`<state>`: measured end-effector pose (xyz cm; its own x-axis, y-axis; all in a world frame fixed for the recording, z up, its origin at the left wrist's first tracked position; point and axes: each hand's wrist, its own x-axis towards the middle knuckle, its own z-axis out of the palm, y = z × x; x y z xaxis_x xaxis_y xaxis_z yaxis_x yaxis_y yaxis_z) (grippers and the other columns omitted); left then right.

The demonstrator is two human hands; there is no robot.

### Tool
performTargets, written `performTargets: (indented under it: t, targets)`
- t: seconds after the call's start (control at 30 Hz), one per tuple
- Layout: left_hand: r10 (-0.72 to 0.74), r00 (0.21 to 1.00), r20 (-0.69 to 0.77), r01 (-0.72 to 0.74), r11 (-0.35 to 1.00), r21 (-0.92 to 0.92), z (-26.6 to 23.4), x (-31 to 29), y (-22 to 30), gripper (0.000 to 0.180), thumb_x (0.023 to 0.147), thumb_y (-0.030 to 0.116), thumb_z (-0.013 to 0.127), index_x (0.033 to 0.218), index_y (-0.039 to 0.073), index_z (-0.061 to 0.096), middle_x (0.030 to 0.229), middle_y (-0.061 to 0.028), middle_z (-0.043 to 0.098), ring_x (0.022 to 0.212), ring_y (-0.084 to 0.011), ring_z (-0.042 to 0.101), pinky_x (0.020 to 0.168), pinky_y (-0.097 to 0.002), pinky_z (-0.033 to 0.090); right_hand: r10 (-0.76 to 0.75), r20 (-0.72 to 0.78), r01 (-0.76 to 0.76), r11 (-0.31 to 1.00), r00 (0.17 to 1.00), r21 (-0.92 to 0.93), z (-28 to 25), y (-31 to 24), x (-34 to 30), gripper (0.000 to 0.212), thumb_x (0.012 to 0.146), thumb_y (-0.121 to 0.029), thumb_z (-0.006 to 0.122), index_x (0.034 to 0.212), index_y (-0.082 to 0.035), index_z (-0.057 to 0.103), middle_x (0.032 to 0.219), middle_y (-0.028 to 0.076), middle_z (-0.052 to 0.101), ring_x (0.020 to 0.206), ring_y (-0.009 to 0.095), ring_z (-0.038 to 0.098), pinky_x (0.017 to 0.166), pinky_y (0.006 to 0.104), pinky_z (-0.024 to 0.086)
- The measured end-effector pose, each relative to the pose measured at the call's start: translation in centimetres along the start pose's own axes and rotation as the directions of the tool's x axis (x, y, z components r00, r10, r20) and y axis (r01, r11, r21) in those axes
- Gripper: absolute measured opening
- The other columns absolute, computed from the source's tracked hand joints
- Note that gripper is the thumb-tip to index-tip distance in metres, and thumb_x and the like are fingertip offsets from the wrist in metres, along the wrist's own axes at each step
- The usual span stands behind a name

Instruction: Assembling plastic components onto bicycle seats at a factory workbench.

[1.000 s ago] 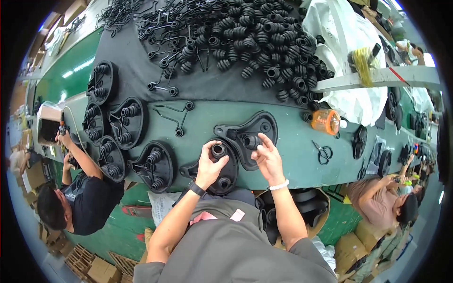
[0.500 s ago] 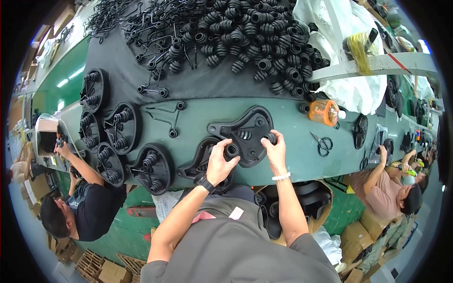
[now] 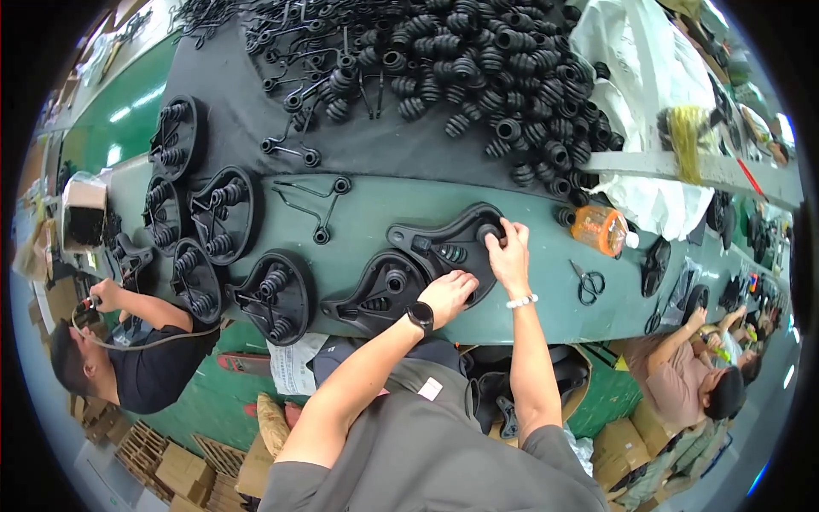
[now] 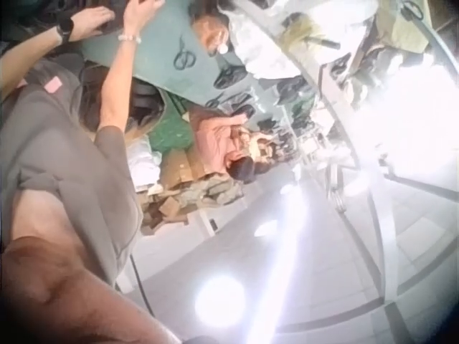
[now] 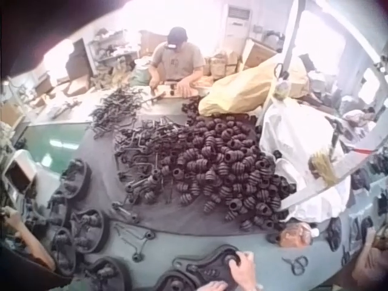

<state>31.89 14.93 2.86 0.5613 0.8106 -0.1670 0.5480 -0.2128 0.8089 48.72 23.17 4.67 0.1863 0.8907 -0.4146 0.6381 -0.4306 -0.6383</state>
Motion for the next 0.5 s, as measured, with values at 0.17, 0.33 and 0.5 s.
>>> performTargets:
  t: [0.17,0.33,0.5]
  targets:
    - [0.077,0.997,-0.032,-0.072,0.989,0.13,0.6,-0.2,-0.1,0.049,0.078,0.01,0.071,0.125,0.003,0.06,0.125,-0.0126,0.063,0.121,-0.0303,0.058,0.104,-0.0402,0.05,-0.392,0.015,0.374,0.864,0.92,-0.337,-0.4,0.2,-0.6,0.065,0.08,-0.023,0.08,0.138,-0.002,0.057,0.14,0.024,0.048,0.126,0.043,0.05,0.11,0.0468,0.042]
    - [0.002,0.987,-0.158,-0.017,0.995,-0.094,-4.6,-1.5,1.3,0.069,0.079,0.02,0.082,0.138,0.001,0.053,0.138,-0.0201,0.057,0.131,-0.0366,0.053,0.113,-0.0454,0.044,-0.283,-0.003,0.28,0.95,0.959,-0.14,1.2,2.5,1.0,0.065,0.078,-0.019,0.085,0.134,-0.002,0.058,0.148,0.027,0.042,0.135,0.045,0.046,0.113,0.0478,0.041]
    - [-0.336,0.725,-0.601,0.384,0.922,-0.052,-11.7,-11.1,-3.3,0.065,0.081,0.025,0.084,0.133,-0.003,0.055,0.134,-0.0234,0.057,0.123,-0.042,0.055,0.106,-0.048,0.046,-0.417,-0.006,0.388,0.85,0.909,-0.356,0.3,-2.6,0.6,0.064,0.077,-0.024,0.084,0.129,0.003,0.059,0.143,0.026,0.048,0.129,0.043,0.052,0.112,0.0515,0.04]
